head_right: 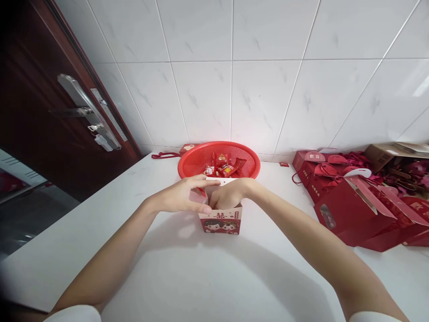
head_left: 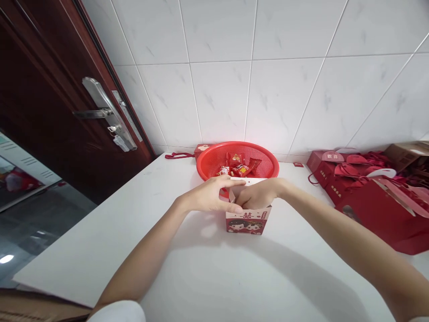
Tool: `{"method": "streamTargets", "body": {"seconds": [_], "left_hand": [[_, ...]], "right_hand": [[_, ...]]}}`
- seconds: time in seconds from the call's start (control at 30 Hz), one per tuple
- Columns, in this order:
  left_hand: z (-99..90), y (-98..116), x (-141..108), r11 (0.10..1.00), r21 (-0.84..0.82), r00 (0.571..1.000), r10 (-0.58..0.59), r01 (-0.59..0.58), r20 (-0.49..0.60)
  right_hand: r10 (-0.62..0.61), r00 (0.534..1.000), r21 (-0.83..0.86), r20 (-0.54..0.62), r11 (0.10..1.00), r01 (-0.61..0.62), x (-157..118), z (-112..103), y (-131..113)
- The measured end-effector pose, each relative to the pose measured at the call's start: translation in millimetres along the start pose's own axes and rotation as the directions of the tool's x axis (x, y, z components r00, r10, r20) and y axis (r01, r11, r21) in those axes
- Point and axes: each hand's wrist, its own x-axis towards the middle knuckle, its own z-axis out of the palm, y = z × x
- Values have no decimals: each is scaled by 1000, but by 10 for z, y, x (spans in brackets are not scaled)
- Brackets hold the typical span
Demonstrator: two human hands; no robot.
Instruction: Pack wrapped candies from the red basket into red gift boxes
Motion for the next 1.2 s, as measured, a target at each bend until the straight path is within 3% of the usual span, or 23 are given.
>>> {"method": "streamTargets", "body": {"seconds": [0.1,0.17,0.2,0.27,0.33,0.37,0.43,0.57,0.83,0.93,1.0,1.2], "left_hand": [[-29,-10,-15,998,35,997,49,-51,52],[-28,-30,-16,995,53,995,86,-89,59],[-17,-45,-9,993,53,994,103,-105,41],[22,-85,19,992,41,992,123,-121,-35],[77,-132,67,992,6,984,124,-124,-129],[106,-155,94,992,-21,979,122,-127,-161],[157,-194,149,987,-89,974,113,-132,-197],[228,-230,231,964,-189,956,135,-187,-259],[363,-233,274,936,-213,931,209,-279,-299],[429,-260,307,916,-174,893,285,-361,-349],[472,-291,337,900,-132,860,343,-416,-377],[526,-369,380,844,68,755,509,-532,-413]], "right_hand": [[-150,979,15,-138,988,153,-285,-112,-20],[-202,919,81,-339,967,242,-544,-142,-5],[-189,874,121,-447,956,269,-658,-127,19],[-109,742,174,-662,940,292,-814,-27,108],[-20,605,192,-796,940,283,-855,148,243],[19,562,203,-827,942,267,-841,250,318],[99,544,267,-833,934,239,-775,452,453],[185,580,409,-794,867,284,-638,739,555],[290,468,520,-835,696,495,-513,900,552],[276,430,492,-859,677,547,-498,934,621],[261,430,481,-864,678,555,-506,954,652],[317,413,499,-854,727,473,-489,981,674]]}}
